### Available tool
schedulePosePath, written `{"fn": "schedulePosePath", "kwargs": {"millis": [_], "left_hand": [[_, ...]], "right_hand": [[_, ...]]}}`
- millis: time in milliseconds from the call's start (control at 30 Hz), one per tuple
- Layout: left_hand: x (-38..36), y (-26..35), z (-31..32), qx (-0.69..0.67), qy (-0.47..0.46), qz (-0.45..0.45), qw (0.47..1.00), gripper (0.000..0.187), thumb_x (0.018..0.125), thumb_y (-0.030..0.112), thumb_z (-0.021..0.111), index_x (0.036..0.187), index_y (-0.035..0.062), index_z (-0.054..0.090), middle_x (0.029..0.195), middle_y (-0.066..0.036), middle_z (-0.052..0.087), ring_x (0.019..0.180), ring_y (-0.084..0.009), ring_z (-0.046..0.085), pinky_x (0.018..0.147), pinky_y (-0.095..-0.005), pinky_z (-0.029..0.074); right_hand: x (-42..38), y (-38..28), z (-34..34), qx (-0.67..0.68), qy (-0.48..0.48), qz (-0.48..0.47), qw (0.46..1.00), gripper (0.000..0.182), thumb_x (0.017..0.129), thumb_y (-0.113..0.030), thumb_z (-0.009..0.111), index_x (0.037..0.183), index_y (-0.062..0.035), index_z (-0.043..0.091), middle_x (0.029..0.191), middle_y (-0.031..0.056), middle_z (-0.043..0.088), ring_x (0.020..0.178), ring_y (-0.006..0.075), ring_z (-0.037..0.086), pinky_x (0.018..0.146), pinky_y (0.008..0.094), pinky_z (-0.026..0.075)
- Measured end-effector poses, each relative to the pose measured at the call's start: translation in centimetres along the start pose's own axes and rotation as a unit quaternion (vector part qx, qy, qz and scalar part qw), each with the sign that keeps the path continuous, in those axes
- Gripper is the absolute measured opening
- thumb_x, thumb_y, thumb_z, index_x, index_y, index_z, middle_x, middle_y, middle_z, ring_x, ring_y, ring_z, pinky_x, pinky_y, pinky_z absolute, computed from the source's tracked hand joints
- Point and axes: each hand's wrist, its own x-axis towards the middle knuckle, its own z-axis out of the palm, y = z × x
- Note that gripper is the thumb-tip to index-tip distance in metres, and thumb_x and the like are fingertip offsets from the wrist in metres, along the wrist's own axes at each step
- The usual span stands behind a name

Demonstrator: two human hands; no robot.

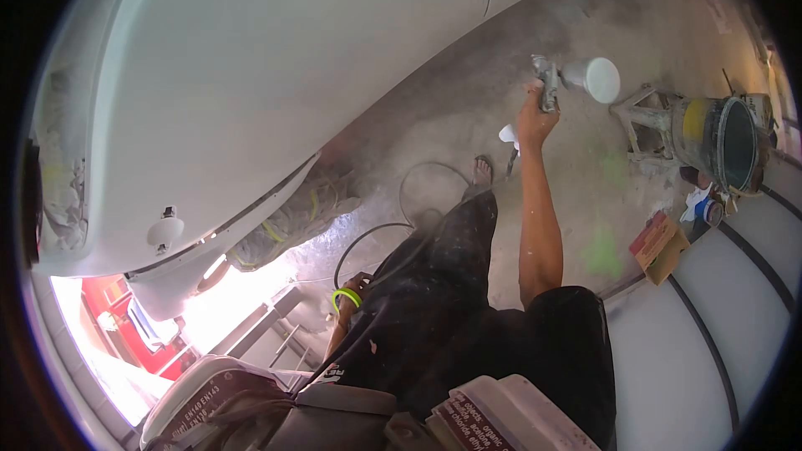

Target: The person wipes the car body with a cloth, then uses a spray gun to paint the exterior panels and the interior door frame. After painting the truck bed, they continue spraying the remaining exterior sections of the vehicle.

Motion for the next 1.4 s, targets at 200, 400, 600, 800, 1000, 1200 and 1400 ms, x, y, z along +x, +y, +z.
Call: {"fn": "schedulePosePath", "kwargs": {"millis": [200,400,600,800,1000,1200,1400], "left_hand": [[1.6,-4.5,0.1,0.003,-0.006,0.031,1.000,0.034,0.083,0.024,0.082,0.113,0.0117,0.072,0.096,-0.014,0.076,0.089,-0.0291,0.074,0.081,-0.0406,0.057],[4.1,-11.0,-1.4,0.004,-0.012,0.082,0.997,0.033,0.083,0.020,0.080,0.114,0.0114,0.071,0.098,-0.015,0.077,0.093,-0.0309,0.075,0.082,-0.0409,0.058],[4.9,-19.0,-4.9,0.002,-0.001,0.091,0.996,0.035,0.080,0.027,0.081,0.110,0.0130,0.071,0.095,-0.018,0.076,0.095,-0.0349,0.074,0.084,-0.0435,0.057],[5.2,-26.5,-4.4,-0.043,0.007,0.131,0.990,0.043,0.077,0.035,0.086,0.108,0.0118,0.070,0.094,-0.019,0.075,0.095,-0.0383,0.073,0.084,-0.0451,0.057],[4.9,-28.3,-3.7,-0.082,0.023,0.194,0.977,0.053,0.074,0.034,0.088,0.115,0.0090,0.066,0.104,-0.019,0.074,0.100,-0.0410,0.071,0.086,-0.0470,0.056],[5.0,-28.4,-2.8,-0.163,0.015,0.185,0.969,0.051,0.073,0.035,0.088,0.113,0.0091,0.069,0.102,-0.019,0.075,0.099,-0.0404,0.071,0.087,-0.0459,0.056],[4.6,-25.7,-3.9,-0.125,0.050,0.177,0.975,0.057,0.068,0.028,0.091,0.118,0.0111,0.068,0.099,-0.016,0.075,0.094,-0.0339,0.072,0.085,-0.0431,0.057]], "right_hand": [[-8.9,-9.7,-1.6,0.116,-0.022,0.058,0.991,0.038,0.100,-0.041,0.068,0.097,-0.0038,0.068,0.072,0.0032,0.062,0.049,0.0139,0.052,0.041,0.0304,0.038],[-24.7,-9.2,0.1,-0.079,-0.211,-0.046,0.973,0.041,0.096,-0.041,0.073,0.097,-0.0006,0.063,0.076,-0.0004,0.057,0.066,0.0108,0.049,0.057,0.0318,0.041],[-42.1,-13.0,5.3,-0.082,-0.424,-0.165,0.887,0.039,0.090,-0.036,0.080,0.099,-0.0004,0.069,0.077,0.0005,0.064,0.072,0.0087,0.056,0.061,0.0309,0.046],[-49.9,-19.0,6.7,-0.053,-0.445,-0.172,0.877,0.032,0.094,-0.031,0.077,0.101,-0.0001,0.072,0.084,0.0025,0.074,0.076,0.0087,0.066,0.067,0.0278,0.052],[-42.7,-25.3,5.6,-0.200,-0.196,-0.102,0.955,0.034,0.103,-0.039,0.065,0.087,-0.0095,0.066,0.067,-0.0043,0.060,0.054,0.0044,0.051,0.046,0.0253,0.040],[-36.0,-32.9,6.0,-0.092,-0.075,-0.170,0.978,0.039,0.102,-0.047,0.063,0.087,-0.0109,0.060,0.063,-0.0028,0.049,0.040,0.0073,0.040,0.035,0.0258,0.030],[-37.4,-35.6,5.9,-0.102,-0.079,-0.202,0.971,0.043,0.101,-0.052,0.062,0.087,-0.0109,0.056,0.061,-0.0022,0.046,0.040,0.0073,0.037,0.035,0.0267,0.028]]}}
